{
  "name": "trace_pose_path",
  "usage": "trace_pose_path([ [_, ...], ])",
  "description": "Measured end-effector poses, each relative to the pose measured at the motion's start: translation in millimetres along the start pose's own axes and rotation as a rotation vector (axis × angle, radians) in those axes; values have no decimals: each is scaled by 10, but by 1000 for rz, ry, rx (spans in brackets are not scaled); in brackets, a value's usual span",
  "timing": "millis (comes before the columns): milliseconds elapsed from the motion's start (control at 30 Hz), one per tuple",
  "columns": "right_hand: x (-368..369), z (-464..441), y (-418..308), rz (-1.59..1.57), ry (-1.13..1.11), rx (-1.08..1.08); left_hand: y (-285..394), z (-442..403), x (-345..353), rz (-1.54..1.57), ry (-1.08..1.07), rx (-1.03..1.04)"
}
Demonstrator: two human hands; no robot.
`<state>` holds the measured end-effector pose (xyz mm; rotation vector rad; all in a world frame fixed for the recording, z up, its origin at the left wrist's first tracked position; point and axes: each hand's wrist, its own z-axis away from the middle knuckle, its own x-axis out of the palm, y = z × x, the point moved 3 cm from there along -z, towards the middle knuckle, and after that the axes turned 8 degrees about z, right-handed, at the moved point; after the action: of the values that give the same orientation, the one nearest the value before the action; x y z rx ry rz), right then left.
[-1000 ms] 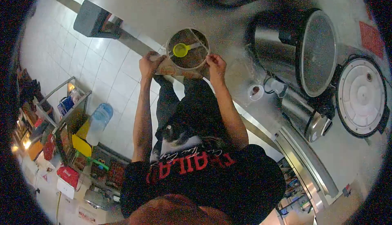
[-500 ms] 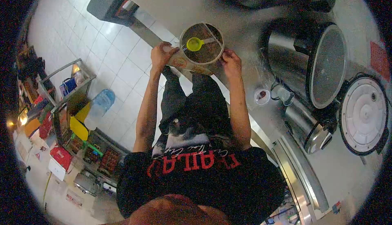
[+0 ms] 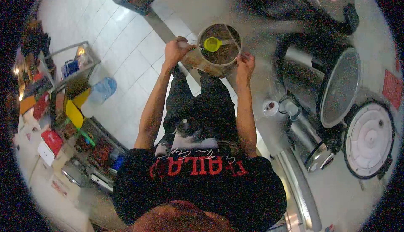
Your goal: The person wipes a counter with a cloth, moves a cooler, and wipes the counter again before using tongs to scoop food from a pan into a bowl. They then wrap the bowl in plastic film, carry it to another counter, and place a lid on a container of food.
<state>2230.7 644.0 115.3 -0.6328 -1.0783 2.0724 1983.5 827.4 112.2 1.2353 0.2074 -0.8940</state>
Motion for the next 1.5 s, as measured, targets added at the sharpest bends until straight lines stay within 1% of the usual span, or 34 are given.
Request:
trace_pose_path([
  [33, -78, -57, 67, 39, -11, -65, 68, 24, -45, 3, -12, -33],
  [67, -44, -59, 19, 75, -24, -135, 46, 41, -41, -6, -7, -15],
  [100, -42, -39, -58, 332, 41, -273, 27, 43, -42, -14, 0, 5],
  [133, 11, 65, -327, 586, 107, -418, 10, 39, -49, -20, 8, 24],
  [167, 122, 145, -616, 837, 177, -568, 17, 69, -81, 58, -9, 11],
  [233, 665, 356, -1142, 995, -9, -890, -54, 76, -63, 96, -8, 13],
  [267, 928, 473, -1292, 1066, -101, -1053, -83, 73, -57, 116, -10, 18],
  [333, 1451, 432, -1303, 1094, -550, -1206, -90, 83, -90, 119, -5, 54],
  [433, 1974, 259, -941, 1420, -858, -1295, -104, 113, -125, 159, 23, 125],
  [533, 2205, 54, -615, 1604, -1129, -1228, -161, 144, -87, 189, 53, 180],
  [633, 2316, 32, -598, 1760, -1231, -1103, -247, 175, -94, 175, 65, 158],
  [733, 2343, -89, -455, 1822, -1323, -1057, -306, 149, -88, 146, 64, 115],
  [833, 2380, -91, -459, 1925, -1262, -1104, -323, 116, -84, 91, 46, 101],
  [933, 2371, -243, -415, 1868, -913, -1055, -253, 118, -141, 100, -9, 106],
  [1000, 2362, -406, -451, 1755, -941, -1168, -191, 122, -143, 95, -63, 133],
  [1033, 2344, -419, -534, 1701, -948, -1215, -165, 142, -129, 107, -8, 171],
  [1100, 2382, -542, -653, 1713, -1171, -932, -132, 149, -141, 132, 113, 251],
  [1133, 2402, -573, -702, 1706, -1277, -783, -115, 159, -147, 130, 117, 237],
  [1233, 2369, -722, -808, 1709, -1323, -582, -73, 147, -126, 138, 93, 210],
  [1300, 2286, -859, -763, 1628, -1248, -542, -103, 124, -69, 159, 42, 190],
  [1333, 2243, -956, -699, 1587, -1211, -527, -91, 141, -104, 171, 57, 184],
  [1367, 2216, -1005, -646, 1525, -1234, -429, -79, 191, -159, 180, 71, 178],
  [1400, 2138, -1113, -670, 1547, -1149, -380, -81, 275, -214, 189, 79, 171],
  [1467, 2048, -1190, -879, 1578, -982, -289, -239, 440, -267, 229, 160, 120],
  [1500, 1989, -1277, -895, 1492, -1014, -252, -268, 550, -368, 227, 180, 46],
])
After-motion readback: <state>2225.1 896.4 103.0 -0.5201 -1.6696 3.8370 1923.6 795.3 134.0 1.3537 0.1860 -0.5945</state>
